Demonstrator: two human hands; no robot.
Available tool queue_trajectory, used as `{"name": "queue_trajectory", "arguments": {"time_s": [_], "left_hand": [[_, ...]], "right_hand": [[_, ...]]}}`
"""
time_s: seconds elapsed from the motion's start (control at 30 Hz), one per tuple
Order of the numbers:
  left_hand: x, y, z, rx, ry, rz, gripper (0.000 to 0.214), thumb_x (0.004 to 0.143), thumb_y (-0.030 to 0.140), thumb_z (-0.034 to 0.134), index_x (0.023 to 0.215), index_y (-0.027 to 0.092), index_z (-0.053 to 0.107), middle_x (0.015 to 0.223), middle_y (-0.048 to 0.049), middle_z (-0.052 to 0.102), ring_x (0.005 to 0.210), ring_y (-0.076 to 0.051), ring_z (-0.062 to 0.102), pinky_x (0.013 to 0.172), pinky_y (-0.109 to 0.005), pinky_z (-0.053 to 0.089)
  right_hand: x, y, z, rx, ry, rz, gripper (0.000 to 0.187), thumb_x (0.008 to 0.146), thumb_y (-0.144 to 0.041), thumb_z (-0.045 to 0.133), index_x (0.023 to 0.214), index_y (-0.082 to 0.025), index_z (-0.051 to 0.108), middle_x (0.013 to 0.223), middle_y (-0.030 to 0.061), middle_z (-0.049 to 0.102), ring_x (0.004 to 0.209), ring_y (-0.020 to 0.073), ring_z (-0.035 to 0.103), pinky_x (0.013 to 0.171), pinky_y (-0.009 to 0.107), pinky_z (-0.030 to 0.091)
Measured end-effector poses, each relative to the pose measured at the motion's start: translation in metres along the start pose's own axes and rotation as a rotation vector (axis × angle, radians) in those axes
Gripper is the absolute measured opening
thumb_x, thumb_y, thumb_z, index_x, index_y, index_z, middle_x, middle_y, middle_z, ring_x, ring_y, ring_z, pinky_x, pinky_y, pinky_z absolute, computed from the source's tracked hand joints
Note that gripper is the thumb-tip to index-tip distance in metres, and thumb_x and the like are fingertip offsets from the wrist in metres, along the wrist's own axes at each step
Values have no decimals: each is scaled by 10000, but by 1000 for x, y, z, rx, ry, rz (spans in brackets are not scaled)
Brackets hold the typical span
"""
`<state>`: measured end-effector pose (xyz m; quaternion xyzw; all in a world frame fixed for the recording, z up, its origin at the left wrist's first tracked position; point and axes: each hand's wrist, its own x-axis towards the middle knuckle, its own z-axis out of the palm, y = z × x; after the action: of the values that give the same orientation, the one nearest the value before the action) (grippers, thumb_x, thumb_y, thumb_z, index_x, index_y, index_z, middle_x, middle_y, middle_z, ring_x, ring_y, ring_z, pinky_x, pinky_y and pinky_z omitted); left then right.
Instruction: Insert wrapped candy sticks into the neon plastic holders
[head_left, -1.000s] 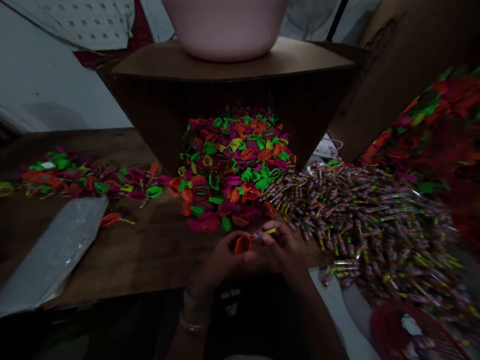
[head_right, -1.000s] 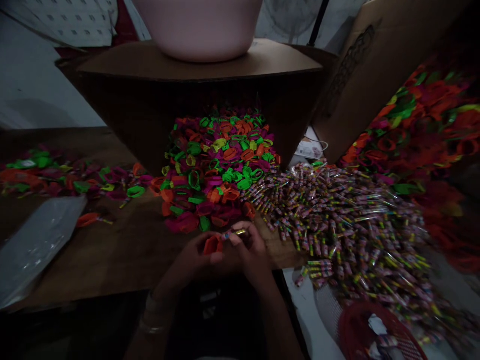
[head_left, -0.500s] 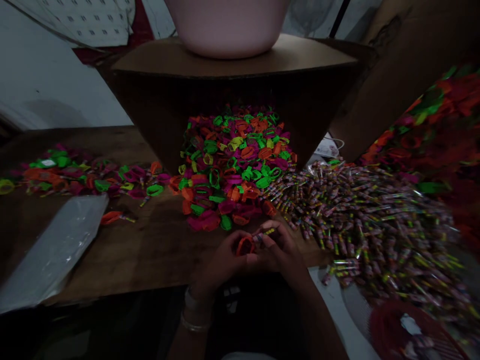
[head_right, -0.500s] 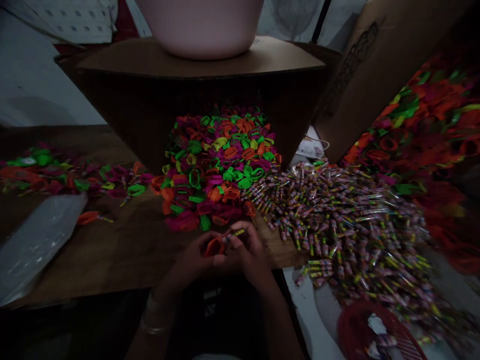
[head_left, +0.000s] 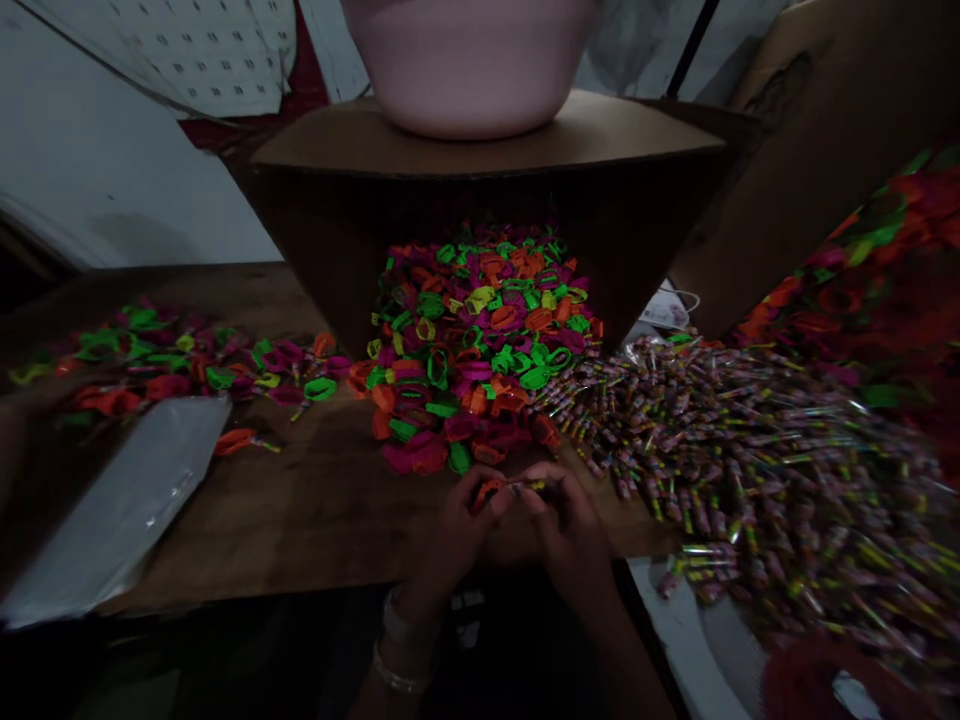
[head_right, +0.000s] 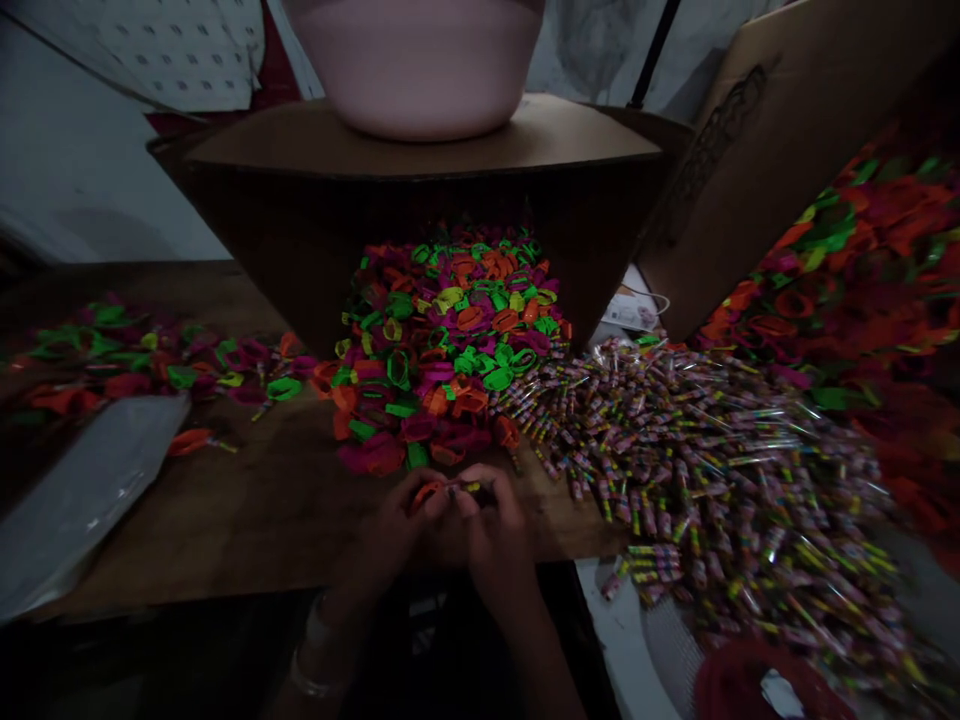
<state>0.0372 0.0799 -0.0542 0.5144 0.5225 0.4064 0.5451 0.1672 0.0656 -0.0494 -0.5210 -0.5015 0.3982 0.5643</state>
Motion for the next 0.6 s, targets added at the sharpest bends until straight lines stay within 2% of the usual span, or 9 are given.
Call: {"name": "queue_trajectory", "arguments": {"time_s": [0.1, 0.2, 0.27, 0.33, 0.4, 0.43, 0.47, 0.53, 0.6], "left_hand": [[-9, -3, 1, 138, 48, 84, 457, 665, 255, 683, 1101, 206, 558, 1164, -85, 607, 1037, -228, 575, 866, -320, 457], [-10, -1, -15, 298, -110, 47, 329, 672, 238, 673, 997, 202, 632, 1010, -77, 669, 926, -236, 607, 837, -353, 466], [-1, 2, -39, 193, -150, -3, 332, 640, 315, 717, 944, 199, 651, 908, -62, 686, 825, -224, 622, 760, -342, 485], [13, 5, -70, -112, 73, 34, 459, 647, 485, 695, 1012, 217, 620, 951, -68, 680, 816, -218, 634, 699, -326, 501], [27, 7, -102, -395, 338, 155, 559, 729, 669, 510, 1125, 276, 555, 1103, -78, 646, 916, -230, 639, 716, -347, 517], [33, 6, -116, -448, 439, 189, 572, 748, 699, 451, 1142, 293, 537, 1142, -75, 632, 956, -234, 636, 734, -359, 523], [39, 5, -128, -406, 530, 209, 568, 766, 702, 412, 1142, 294, 531, 1159, -73, 626, 979, -232, 632, 750, -364, 526], [48, 0, -144, -134, 648, 189, 525, 764, 654, 453, 1060, 236, 572, 1083, -83, 656, 932, -228, 642, 747, -357, 527], [59, -5, -152, 156, 674, 151, 452, 735, 577, 530, 920, 174, 614, 935, -91, 687, 838, -226, 645, 715, -345, 518]], "right_hand": [[3, 5, -7, -35, -32, 64, 102, 800, -292, 586, 887, -239, 599, 851, 10, 658, 830, 180, 615, 755, 288, 475], [8, 7, -18, -94, -169, 108, 187, 776, -301, 614, 954, -245, 632, 934, 21, 684, 899, 200, 629, 817, 321, 477], [10, 5, -22, -58, -194, 143, 319, 756, -318, 643, 1068, -260, 621, 1015, 28, 690, 946, 211, 634, 839, 338, 485], [10, 3, -24, 25, -130, 164, 409, 746, -350, 658, 1141, -270, 592, 1040, 32, 696, 958, 217, 643, 822, 346, 505], [9, 3, -24, 62, -86, 171, 409, 736, -371, 668, 1125, -266, 601, 982, 34, 714, 929, 223, 658, 795, 351, 522], [8, 4, -24, 56, -81, 173, 391, 730, -372, 675, 1101, -264, 616, 944, 33, 722, 908, 225, 665, 788, 353, 527], [7, 6, -24, 39, -81, 174, 371, 724, -370, 679, 1076, -263, 630, 917, 33, 727, 890, 227, 670, 783, 355, 530], [4, 12, -26, -9, -94, 177, 344, 724, -362, 676, 1052, -264, 648, 906, 33, 732, 873, 228, 675, 772, 353, 532], [4, 20, -33, -65, -86, 170, 325, 726, -367, 664, 1032, -259, 662, 931, 39, 733, 873, 229, 674, 765, 351, 530]]}}
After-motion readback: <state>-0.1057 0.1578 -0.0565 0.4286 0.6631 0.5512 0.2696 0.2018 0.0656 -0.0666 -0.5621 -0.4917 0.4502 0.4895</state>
